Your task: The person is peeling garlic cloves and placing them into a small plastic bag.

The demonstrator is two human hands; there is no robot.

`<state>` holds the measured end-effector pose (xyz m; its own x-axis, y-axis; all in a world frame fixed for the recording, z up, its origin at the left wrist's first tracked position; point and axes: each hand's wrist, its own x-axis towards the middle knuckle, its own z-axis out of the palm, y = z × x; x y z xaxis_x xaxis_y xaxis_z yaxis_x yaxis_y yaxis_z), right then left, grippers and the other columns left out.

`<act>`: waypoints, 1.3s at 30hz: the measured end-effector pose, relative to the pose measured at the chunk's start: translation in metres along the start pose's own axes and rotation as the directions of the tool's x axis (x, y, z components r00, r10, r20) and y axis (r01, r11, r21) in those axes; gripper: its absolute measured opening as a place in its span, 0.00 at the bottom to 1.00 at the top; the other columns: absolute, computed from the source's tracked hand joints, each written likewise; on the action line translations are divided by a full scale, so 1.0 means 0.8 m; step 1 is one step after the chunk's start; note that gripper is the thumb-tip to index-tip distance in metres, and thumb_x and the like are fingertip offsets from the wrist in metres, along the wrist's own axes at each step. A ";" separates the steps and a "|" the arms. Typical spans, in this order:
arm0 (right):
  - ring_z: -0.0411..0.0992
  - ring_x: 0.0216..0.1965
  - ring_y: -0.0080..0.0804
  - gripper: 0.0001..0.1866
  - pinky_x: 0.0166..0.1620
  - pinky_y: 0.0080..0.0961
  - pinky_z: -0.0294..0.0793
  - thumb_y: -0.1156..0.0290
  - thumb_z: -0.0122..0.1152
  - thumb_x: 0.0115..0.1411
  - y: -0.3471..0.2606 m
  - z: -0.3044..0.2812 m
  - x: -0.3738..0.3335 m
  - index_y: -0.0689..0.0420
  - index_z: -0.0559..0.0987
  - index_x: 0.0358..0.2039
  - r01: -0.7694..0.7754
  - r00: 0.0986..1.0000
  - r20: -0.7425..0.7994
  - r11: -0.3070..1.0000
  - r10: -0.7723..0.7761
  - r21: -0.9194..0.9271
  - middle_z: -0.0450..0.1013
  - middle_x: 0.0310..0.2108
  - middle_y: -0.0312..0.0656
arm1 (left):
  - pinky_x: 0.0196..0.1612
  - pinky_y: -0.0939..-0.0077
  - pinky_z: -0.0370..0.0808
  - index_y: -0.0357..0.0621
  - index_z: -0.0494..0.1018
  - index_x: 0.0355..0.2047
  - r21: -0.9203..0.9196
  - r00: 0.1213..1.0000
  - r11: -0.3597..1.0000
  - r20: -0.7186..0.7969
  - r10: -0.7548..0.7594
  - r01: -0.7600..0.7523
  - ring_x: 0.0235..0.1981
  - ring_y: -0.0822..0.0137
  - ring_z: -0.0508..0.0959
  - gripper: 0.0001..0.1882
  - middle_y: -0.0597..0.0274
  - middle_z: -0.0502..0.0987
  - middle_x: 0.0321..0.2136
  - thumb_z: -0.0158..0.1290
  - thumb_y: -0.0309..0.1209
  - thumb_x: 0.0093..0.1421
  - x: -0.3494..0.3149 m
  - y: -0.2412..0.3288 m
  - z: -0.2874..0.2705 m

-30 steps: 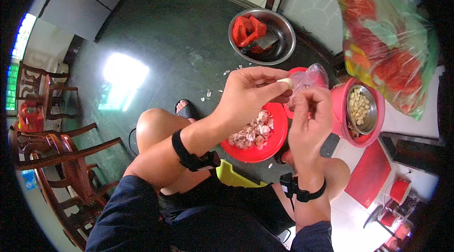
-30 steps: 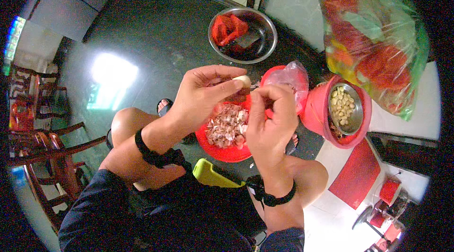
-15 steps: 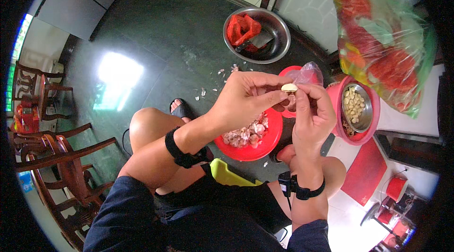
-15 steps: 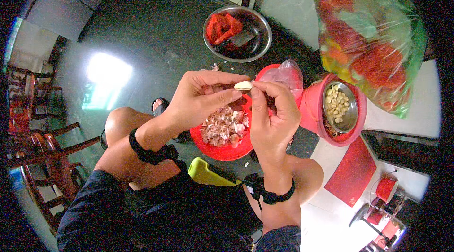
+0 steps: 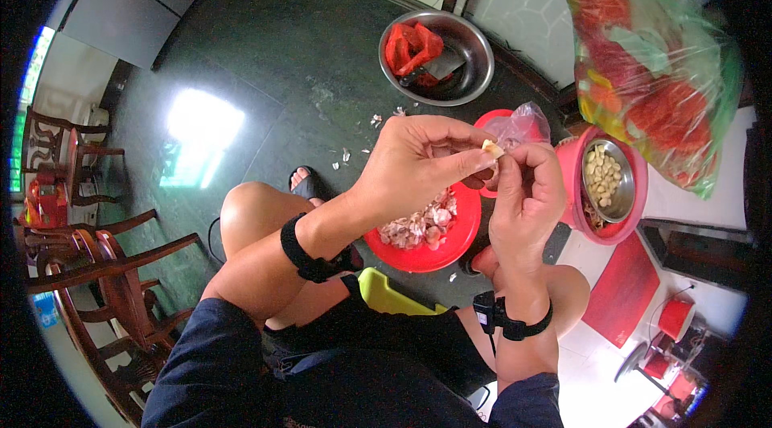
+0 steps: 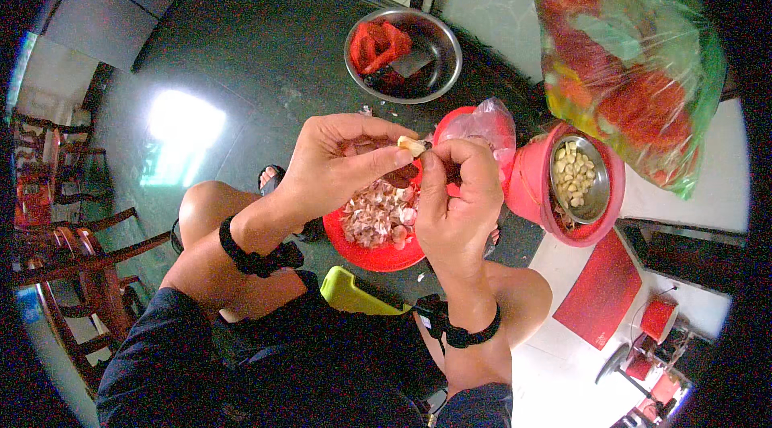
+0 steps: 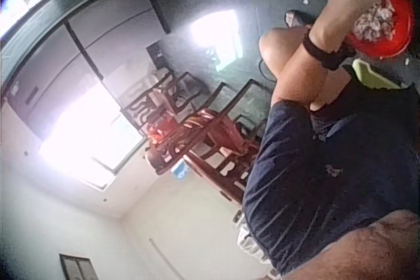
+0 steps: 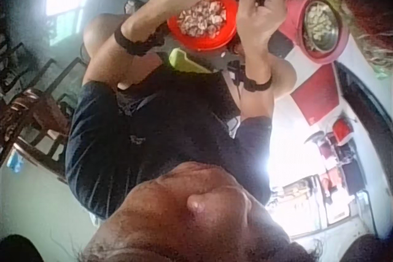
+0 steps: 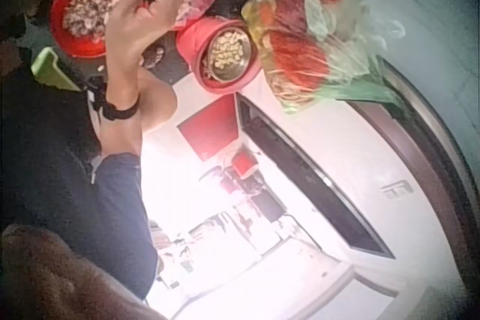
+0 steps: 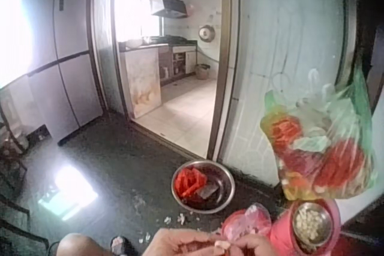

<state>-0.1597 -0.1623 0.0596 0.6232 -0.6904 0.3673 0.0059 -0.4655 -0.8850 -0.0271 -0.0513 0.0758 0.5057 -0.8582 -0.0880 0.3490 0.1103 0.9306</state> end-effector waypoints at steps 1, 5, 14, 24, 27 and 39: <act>0.72 0.32 0.35 0.04 0.38 0.29 0.73 0.83 0.60 0.61 0.000 0.000 0.001 0.62 0.74 0.35 0.019 1.000 0.007 1.000 -0.019 -0.019 0.71 0.30 0.43 | 0.44 0.78 0.83 0.31 0.82 0.45 0.012 1.000 1.000 0.004 0.015 -0.015 0.38 0.73 0.84 0.11 0.57 0.85 0.39 0.62 0.23 0.64 0.000 -0.001 -0.001; 0.70 0.32 0.39 0.05 0.39 0.33 0.71 0.83 0.58 0.62 0.001 -0.002 0.000 0.61 0.72 0.37 0.099 0.994 0.047 0.991 -0.095 -0.091 0.69 0.31 0.45 | 0.45 0.76 0.83 0.31 0.82 0.45 0.008 1.000 1.000 0.011 0.011 -0.011 0.39 0.72 0.84 0.11 0.57 0.85 0.38 0.62 0.24 0.64 0.001 -0.001 -0.001; 0.67 0.33 0.45 0.07 0.39 0.39 0.69 0.83 0.57 0.59 -0.001 0.002 0.000 0.61 0.69 0.37 0.183 0.982 0.091 0.963 -0.167 -0.199 0.65 0.31 0.46 | 0.43 0.77 0.83 0.31 0.81 0.43 0.017 1.000 1.000 -0.016 0.005 -0.005 0.38 0.72 0.83 0.10 0.58 0.84 0.37 0.62 0.24 0.63 -0.002 -0.002 0.003; 0.67 0.33 0.48 0.08 0.38 0.41 0.69 0.80 0.58 0.58 -0.006 0.002 0.001 0.61 0.68 0.36 0.230 0.971 0.112 0.949 -0.210 -0.215 0.65 0.31 0.47 | 0.48 0.74 0.82 0.32 0.79 0.47 -0.096 0.995 0.995 0.095 -0.020 0.029 0.42 0.70 0.83 0.15 0.57 0.83 0.42 0.64 0.24 0.61 0.003 -0.002 -0.003; 0.67 0.33 0.46 0.07 0.39 0.40 0.69 0.80 0.57 0.58 -0.006 0.001 -0.002 0.61 0.68 0.36 0.213 0.975 0.111 0.959 -0.194 -0.188 0.65 0.31 0.47 | 0.48 0.74 0.82 0.33 0.78 0.48 -0.040 0.985 0.999 0.169 -0.027 0.034 0.42 0.70 0.83 0.15 0.57 0.83 0.41 0.64 0.23 0.61 0.005 -0.008 -0.012; 0.64 0.29 0.30 0.01 0.34 0.27 0.69 0.80 0.50 0.59 -0.014 -0.011 -0.005 0.62 0.69 0.33 0.028 0.998 -0.060 0.972 -0.014 0.235 0.66 0.30 0.41 | 0.45 0.70 0.84 0.36 0.76 0.47 -0.247 0.985 0.962 0.154 -0.080 0.117 0.37 0.67 0.84 0.13 0.56 0.83 0.42 0.62 0.24 0.63 0.010 -0.011 -0.018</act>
<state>-0.1692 -0.1589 0.0701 0.5751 -0.7156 0.3964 0.2071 -0.3415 -0.9168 -0.0146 -0.0516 0.0618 0.3482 -0.9313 -0.1067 0.5902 0.1294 0.7968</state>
